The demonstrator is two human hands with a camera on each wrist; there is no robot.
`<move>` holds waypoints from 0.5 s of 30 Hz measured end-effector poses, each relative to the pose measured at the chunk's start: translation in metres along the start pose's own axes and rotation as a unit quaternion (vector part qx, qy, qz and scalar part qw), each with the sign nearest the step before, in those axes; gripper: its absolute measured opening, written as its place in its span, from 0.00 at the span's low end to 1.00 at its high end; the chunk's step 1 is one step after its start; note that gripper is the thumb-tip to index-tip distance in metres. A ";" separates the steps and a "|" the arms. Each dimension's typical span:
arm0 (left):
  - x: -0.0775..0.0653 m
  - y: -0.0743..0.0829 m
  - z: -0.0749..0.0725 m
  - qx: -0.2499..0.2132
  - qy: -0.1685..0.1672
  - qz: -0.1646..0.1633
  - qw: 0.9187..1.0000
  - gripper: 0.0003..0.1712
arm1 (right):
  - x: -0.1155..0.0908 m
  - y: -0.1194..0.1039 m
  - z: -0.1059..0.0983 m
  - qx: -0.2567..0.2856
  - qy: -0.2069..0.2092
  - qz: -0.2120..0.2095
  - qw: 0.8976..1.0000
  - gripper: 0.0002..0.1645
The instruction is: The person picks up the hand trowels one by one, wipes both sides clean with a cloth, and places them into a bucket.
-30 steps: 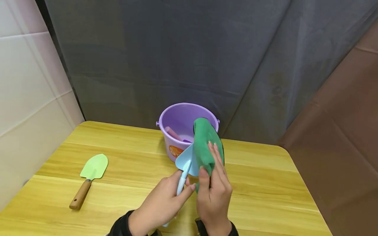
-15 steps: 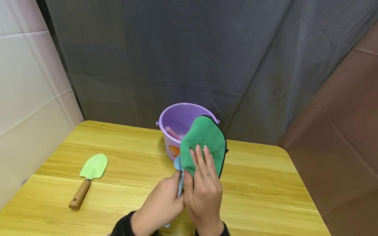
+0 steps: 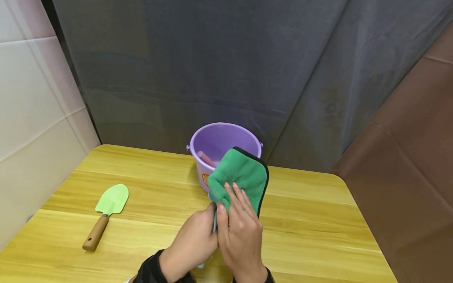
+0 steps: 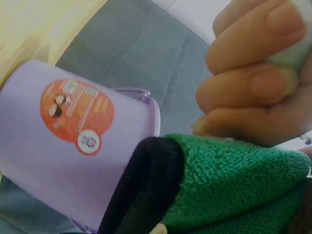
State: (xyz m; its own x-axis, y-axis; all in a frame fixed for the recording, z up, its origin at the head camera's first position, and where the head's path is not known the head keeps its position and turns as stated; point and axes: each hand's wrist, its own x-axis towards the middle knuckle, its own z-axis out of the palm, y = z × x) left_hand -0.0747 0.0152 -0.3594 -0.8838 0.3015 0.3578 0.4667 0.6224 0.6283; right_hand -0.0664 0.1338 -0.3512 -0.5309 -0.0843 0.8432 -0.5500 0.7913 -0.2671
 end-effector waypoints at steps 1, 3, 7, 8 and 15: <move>0.000 0.000 0.000 0.002 0.001 0.000 1.000 0.06 | -0.001 -0.001 0.000 0.000 -0.007 0.004 1.000 0.18; 0.000 -0.001 0.000 0.001 0.003 -0.001 1.000 0.06 | -0.002 -0.002 -0.001 0.005 -0.021 0.017 1.000 0.16; -0.001 -0.003 0.000 -0.008 0.005 0.000 1.000 0.03 | -0.004 -0.006 -0.006 0.029 -0.030 0.043 0.998 0.13; -0.001 -0.003 0.000 -0.010 0.005 0.002 1.000 0.05 | -0.004 -0.008 -0.007 0.035 -0.028 0.050 0.998 0.13; 0.000 -0.004 -0.002 -0.030 -0.009 0.004 0.999 0.07 | -0.001 -0.011 -0.017 0.061 -0.014 0.127 0.990 0.26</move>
State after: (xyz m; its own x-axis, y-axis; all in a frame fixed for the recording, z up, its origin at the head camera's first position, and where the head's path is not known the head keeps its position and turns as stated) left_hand -0.0760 0.0110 -0.3603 -0.8799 0.3202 0.3510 0.4750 0.5755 0.6657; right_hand -0.0486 0.1355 -0.3412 -0.6788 0.0901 0.7288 -0.4696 0.7097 -0.5252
